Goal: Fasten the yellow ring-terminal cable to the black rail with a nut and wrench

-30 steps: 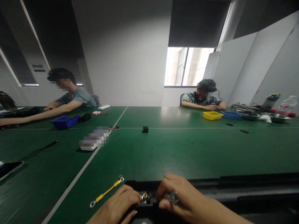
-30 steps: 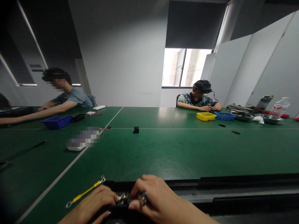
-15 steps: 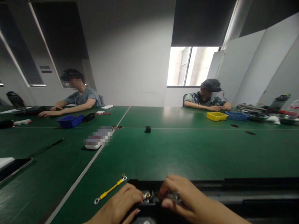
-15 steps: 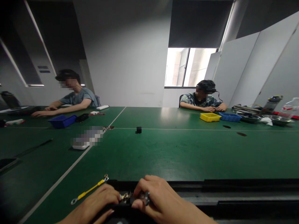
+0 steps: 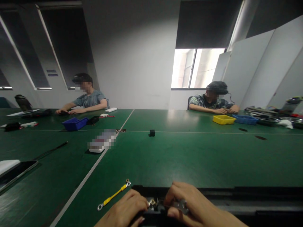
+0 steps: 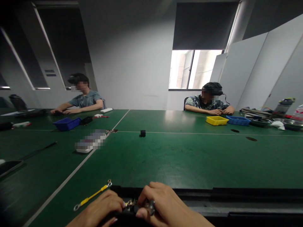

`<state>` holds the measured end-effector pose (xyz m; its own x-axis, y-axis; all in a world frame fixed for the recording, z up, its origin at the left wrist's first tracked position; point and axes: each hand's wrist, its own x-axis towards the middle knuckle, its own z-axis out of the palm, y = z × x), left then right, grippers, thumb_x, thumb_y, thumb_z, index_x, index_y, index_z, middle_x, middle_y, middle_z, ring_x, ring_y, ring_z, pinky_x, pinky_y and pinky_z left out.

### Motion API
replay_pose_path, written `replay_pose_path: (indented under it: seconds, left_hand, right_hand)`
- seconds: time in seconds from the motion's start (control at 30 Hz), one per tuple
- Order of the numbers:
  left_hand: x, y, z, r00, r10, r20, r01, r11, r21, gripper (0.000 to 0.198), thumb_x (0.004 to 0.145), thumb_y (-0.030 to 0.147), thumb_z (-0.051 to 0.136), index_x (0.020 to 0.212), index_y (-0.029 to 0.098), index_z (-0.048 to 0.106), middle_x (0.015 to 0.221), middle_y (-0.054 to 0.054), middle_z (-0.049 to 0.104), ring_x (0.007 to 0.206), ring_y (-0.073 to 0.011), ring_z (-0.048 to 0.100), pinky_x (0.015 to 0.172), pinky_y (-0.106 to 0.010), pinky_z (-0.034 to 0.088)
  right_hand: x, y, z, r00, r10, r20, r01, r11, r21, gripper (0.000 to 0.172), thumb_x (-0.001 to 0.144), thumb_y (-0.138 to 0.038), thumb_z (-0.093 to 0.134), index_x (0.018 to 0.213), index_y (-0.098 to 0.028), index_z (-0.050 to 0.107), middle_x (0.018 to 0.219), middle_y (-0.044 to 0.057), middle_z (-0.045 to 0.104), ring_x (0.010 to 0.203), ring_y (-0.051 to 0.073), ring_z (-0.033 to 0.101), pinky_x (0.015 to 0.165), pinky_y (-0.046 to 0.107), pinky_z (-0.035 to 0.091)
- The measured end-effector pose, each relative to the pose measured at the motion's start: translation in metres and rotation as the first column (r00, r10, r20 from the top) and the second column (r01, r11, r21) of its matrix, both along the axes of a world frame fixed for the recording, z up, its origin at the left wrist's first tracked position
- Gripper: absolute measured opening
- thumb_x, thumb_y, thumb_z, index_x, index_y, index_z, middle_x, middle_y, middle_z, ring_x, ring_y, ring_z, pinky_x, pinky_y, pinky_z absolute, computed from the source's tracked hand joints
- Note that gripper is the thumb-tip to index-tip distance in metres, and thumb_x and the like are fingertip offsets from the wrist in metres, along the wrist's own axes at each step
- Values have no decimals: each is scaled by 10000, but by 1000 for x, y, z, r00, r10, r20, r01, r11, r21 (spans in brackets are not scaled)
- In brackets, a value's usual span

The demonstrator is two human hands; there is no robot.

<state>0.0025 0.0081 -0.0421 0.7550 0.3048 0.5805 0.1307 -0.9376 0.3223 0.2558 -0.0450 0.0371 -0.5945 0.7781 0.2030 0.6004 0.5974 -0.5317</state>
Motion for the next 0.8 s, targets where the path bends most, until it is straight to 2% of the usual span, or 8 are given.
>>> replay_pose_path:
  seconds: [0.8]
  left_hand:
    - [2,0,-1,1000,7,20,-8,1000,27,216,990,248,303,1001,170,504,892,-76,641,814,-181,544,747,-246,489]
  right_hand:
    - [-1,-2,-2,999,-30,9,30,998,50,317,962,-441,381,909,-191,569,828,58,626,755,167,581,715,270,469]
